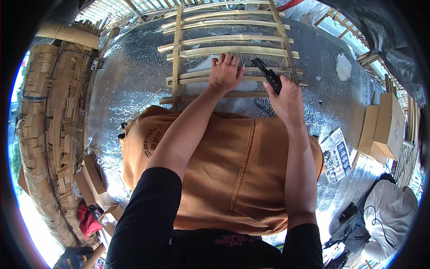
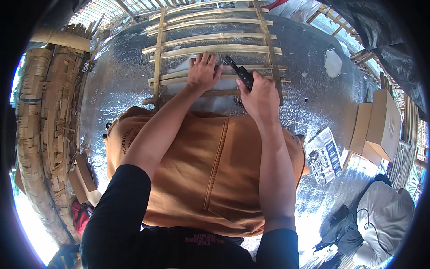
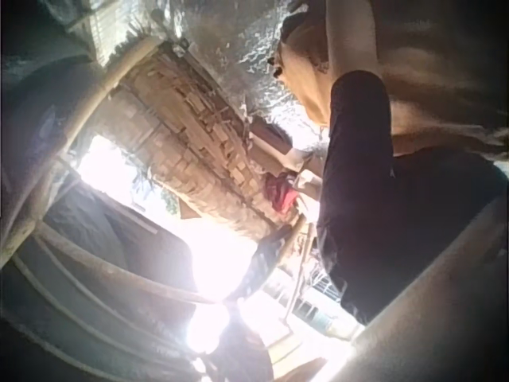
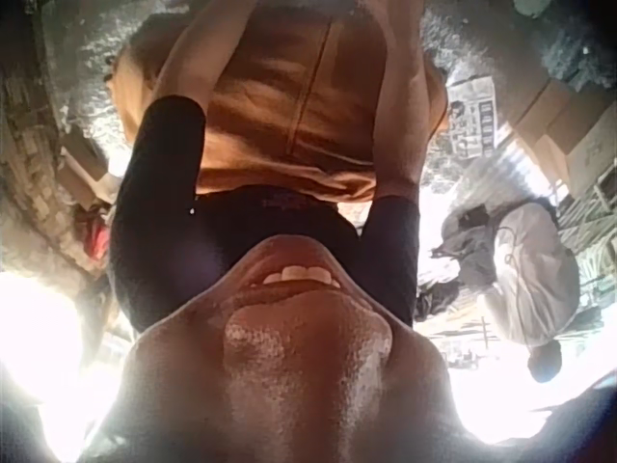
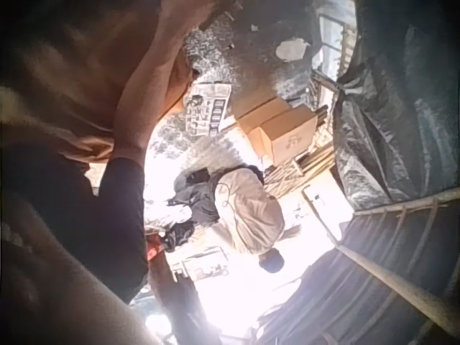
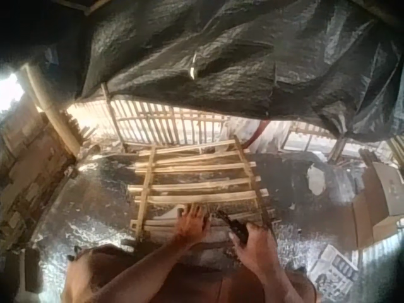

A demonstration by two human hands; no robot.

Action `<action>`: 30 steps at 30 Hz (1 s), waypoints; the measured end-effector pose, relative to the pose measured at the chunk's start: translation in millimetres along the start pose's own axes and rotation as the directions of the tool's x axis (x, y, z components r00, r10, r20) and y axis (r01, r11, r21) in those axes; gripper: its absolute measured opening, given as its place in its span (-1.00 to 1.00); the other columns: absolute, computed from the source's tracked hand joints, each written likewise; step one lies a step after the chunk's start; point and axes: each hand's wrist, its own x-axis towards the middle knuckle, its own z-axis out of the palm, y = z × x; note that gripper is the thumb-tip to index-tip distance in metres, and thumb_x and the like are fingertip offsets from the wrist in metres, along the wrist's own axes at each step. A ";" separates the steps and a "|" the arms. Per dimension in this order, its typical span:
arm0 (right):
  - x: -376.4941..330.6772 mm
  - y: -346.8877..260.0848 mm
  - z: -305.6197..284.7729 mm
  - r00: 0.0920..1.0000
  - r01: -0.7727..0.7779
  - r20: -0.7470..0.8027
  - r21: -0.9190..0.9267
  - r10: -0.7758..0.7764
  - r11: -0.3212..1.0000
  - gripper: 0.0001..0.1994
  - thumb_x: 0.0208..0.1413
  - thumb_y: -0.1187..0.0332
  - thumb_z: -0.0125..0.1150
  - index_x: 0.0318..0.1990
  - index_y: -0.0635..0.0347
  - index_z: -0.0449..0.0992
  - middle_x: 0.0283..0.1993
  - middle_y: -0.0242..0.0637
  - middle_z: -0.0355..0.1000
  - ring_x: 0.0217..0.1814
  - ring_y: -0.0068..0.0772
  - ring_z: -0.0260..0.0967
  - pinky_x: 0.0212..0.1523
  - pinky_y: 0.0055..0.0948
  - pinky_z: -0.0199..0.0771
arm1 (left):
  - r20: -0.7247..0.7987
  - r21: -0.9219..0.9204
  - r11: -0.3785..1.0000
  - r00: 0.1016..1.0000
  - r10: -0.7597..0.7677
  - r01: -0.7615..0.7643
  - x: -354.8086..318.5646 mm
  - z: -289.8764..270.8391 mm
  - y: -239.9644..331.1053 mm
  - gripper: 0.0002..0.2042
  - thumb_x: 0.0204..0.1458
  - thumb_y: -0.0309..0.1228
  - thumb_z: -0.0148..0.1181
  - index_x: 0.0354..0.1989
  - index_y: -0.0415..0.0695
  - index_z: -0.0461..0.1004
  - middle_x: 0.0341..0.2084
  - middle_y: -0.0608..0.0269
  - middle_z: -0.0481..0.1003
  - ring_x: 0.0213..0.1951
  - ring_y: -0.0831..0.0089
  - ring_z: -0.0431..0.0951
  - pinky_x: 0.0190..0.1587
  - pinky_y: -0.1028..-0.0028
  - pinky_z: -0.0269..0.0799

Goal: The person assembles a bamboo structure by aligning thin bamboo slats over a base and securing them with a tool.

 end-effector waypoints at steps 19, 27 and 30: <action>-4.5 3.6 3.6 0.995 0.096 0.001 -0.042 -0.096 0.995 -0.65 0.07 0.14 0.32 -0.16 0.25 0.51 -0.20 0.02 0.52 -0.14 0.14 0.50 -0.15 -0.04 0.53 | 0.206 0.004 0.967 0.946 0.249 -0.255 -9.5 -1.9 41.4 -0.69 0.03 -0.11 0.17 -0.31 -0.13 0.58 -0.27 0.08 0.54 -0.13 0.18 0.49 -0.06 0.10 0.31; -5.5 -3.0 1.5 0.995 0.099 -0.027 -0.032 -0.100 0.995 -0.69 0.03 0.18 0.34 -0.20 0.23 0.54 -0.27 0.03 0.54 -0.22 0.13 0.54 -0.18 -0.06 0.57 | 0.372 -0.096 0.951 0.876 0.307 -0.292 4.9 11.2 70.0 -0.66 -0.01 -0.18 0.12 -0.10 -0.08 0.50 -0.11 0.05 0.43 0.01 0.14 0.42 0.00 0.12 0.33; -3.7 1.6 2.2 0.993 0.102 -0.052 -0.024 -0.103 0.995 -0.68 0.03 0.18 0.34 -0.19 0.23 0.54 -0.24 0.04 0.52 -0.21 0.11 0.54 -0.19 -0.07 0.58 | 0.260 -0.057 0.900 0.863 0.432 -0.433 10.7 15.5 82.4 -0.64 -0.01 -0.20 0.11 -0.05 -0.06 0.46 -0.13 0.06 0.40 0.01 0.13 0.41 -0.01 0.10 0.33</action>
